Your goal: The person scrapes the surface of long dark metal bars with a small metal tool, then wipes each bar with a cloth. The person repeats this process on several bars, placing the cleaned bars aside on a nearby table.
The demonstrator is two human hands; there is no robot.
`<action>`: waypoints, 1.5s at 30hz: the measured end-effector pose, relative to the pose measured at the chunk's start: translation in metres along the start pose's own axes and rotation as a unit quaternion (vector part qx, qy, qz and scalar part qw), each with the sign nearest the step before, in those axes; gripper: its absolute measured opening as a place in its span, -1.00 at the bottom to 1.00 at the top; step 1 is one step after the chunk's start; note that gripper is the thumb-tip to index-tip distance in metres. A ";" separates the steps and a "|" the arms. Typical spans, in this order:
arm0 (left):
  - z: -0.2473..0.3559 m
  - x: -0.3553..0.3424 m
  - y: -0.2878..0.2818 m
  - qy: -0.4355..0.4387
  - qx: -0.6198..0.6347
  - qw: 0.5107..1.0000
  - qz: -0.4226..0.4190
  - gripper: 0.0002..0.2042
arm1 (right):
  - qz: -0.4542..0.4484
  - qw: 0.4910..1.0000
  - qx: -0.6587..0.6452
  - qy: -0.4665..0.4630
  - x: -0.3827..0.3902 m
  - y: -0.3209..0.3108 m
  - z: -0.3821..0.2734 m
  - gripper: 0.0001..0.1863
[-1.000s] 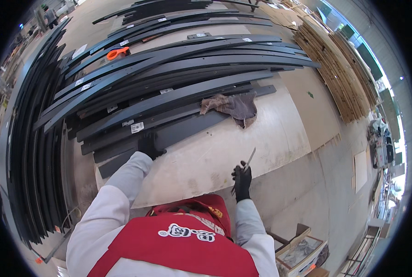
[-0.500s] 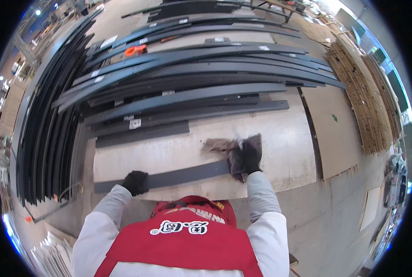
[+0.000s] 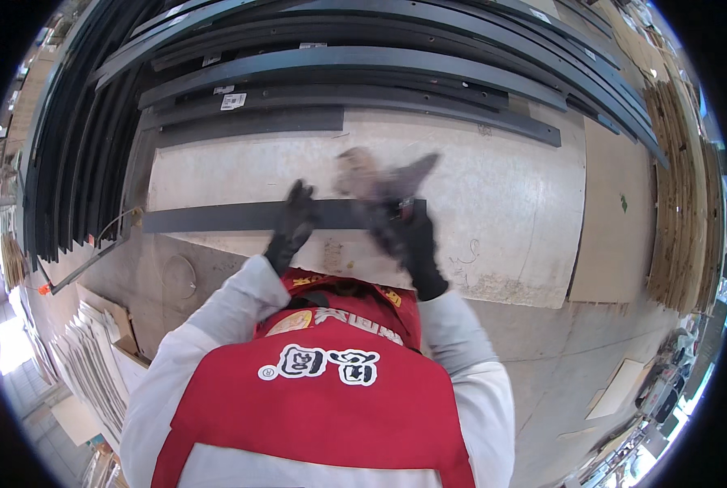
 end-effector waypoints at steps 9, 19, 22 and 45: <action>0.048 -0.053 0.057 -0.011 -0.177 0.984 -0.024 -0.57 | 0.280 0.960 0.000 0.019 0.010 -0.073 0.043 -0.57; 0.000 -0.033 0.068 -0.069 -0.254 0.965 0.001 -0.47 | 0.205 0.967 0.147 0.044 -0.020 -0.066 0.114 -0.77; -0.024 -0.002 0.012 -0.137 -0.301 0.944 -0.006 -0.47 | 0.182 0.977 0.104 0.031 -0.022 -0.067 0.110 -0.80; -0.069 0.176 -0.373 -0.198 -0.470 0.809 0.292 -0.57 | 0.198 0.951 0.218 0.100 -0.006 -0.033 0.097 -0.69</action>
Point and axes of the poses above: each hand's wrist, its own x-axis away from the middle knuckle, its own y-axis out of the palm, z = x × y, the point moved 2 cm from there along -x, towards the middle knuckle, and after that the axes turned 13 degrees about -z, right-handed, at the moved point
